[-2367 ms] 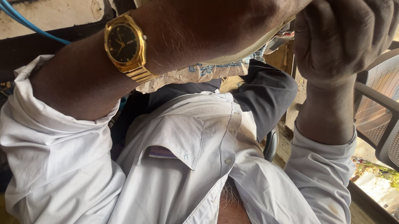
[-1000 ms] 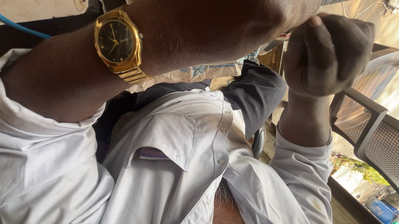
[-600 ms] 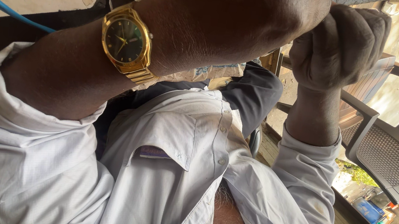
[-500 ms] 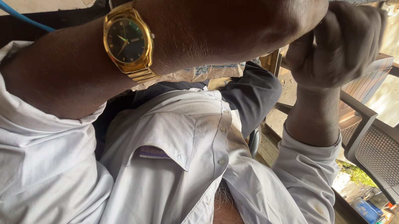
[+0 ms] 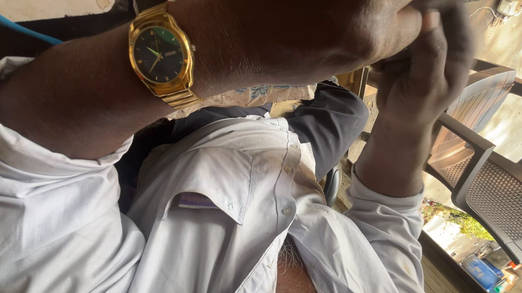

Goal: The person works on a ceiling fan motor housing, using a screwdriver to loosen and remove screws, then uses a utility knife to strip wire insulation. They connect wires to a socket and insert a cylindrical component into the housing.

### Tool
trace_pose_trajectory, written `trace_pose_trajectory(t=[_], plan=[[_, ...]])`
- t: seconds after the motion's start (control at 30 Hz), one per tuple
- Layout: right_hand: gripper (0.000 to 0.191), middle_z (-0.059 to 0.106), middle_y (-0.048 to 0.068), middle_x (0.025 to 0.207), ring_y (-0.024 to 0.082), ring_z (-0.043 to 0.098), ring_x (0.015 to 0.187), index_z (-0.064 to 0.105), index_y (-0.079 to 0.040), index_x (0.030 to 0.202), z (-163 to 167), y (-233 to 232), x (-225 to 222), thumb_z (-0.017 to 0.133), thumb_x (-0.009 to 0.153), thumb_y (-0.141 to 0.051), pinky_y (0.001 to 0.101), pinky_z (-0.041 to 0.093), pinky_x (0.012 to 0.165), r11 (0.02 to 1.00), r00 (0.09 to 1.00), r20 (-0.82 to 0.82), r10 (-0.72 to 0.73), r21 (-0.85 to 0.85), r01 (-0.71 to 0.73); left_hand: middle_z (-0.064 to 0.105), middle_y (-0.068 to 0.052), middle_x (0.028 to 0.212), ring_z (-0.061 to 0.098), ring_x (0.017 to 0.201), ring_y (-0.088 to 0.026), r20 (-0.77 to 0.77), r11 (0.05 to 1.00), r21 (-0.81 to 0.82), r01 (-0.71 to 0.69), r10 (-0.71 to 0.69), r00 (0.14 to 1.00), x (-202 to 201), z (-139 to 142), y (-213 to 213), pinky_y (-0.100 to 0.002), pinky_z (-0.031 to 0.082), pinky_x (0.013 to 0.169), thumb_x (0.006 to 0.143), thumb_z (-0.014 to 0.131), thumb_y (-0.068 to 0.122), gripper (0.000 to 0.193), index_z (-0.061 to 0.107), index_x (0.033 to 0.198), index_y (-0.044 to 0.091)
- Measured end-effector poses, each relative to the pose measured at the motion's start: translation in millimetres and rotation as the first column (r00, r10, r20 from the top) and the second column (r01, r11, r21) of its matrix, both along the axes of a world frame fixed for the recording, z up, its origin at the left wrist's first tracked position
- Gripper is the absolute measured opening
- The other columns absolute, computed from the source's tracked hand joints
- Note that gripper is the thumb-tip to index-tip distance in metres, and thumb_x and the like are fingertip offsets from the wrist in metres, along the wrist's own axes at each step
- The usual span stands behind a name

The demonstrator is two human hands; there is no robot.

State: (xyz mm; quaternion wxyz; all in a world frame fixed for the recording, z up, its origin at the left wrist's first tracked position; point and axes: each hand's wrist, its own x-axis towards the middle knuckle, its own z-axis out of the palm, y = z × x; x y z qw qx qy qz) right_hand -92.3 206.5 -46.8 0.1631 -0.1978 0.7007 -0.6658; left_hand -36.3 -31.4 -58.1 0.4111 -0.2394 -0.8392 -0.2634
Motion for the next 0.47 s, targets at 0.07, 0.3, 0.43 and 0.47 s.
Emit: trace_pose_trajectory(t=[0.07, 0.3, 0.43, 0.47], plan=[[0.019, 0.059, 0.014, 0.093, 0.016, 0.053, 0.068, 0.06, 0.006, 0.12, -8, 2, 1, 0.06, 0.112, -0.011, 0.0268, 0.042, 0.059, 0.98, 0.915, -0.398, -0.064, 0.147, 0.133, 0.064, 0.0, 0.089, 0.067, 0.08, -0.013, 0.004, 1.0, 0.005, 0.005, -0.005, 1.0, 0, 0, 0, -0.028, 0.053, 0.065, 0.096, 0.07, 0.018, 0.013, 0.07, 0.085, 0.011], [0.024, 0.066, 0.013, 0.098, 0.026, 0.064, 0.091, 0.065, -0.001, 0.112, -18, 7, 2, 0.082, 0.095, -0.004, 0.0369, 0.052, 0.074, 0.887, 0.249, -0.948, 0.2, 0.283, 0.365, 0.065, 0.0, 0.085, 0.067, 0.078, -0.01, 0.014, 1.0, -0.016, 0.027, -0.027, 1.0, -3, -1, 2, -0.025, 0.053, 0.062, 0.103, 0.068, 0.015, 0.015, 0.072, 0.089, 0.01], [0.028, 0.068, 0.013, 0.1, 0.028, 0.065, 0.091, 0.065, -0.005, 0.114, -17, 7, -3, 0.086, 0.095, -0.005, 0.0419, 0.052, 0.073, 0.889, 0.176, -0.949, 0.261, 0.307, 0.339, 0.066, -0.001, 0.088, 0.065, 0.075, -0.011, 0.034, 0.997, 0.013, 0.07, -0.07, 0.997, -4, -6, 6, -0.025, 0.051, 0.059, 0.105, 0.068, 0.013, 0.016, 0.071, 0.09, 0.008], [0.028, 0.068, 0.014, 0.101, 0.028, 0.066, 0.092, 0.066, -0.005, 0.115, -17, 8, -3, 0.086, 0.096, -0.005, 0.0421, 0.052, 0.074, 0.892, 0.17, -0.948, 0.27, 0.313, 0.325, 0.066, -0.001, 0.088, 0.065, 0.075, -0.011, 0.037, 0.997, 0.015, 0.07, -0.07, 0.997, -5, -8, 7, -0.025, 0.051, 0.059, 0.105, 0.068, 0.013, 0.016, 0.071, 0.09, 0.008]])
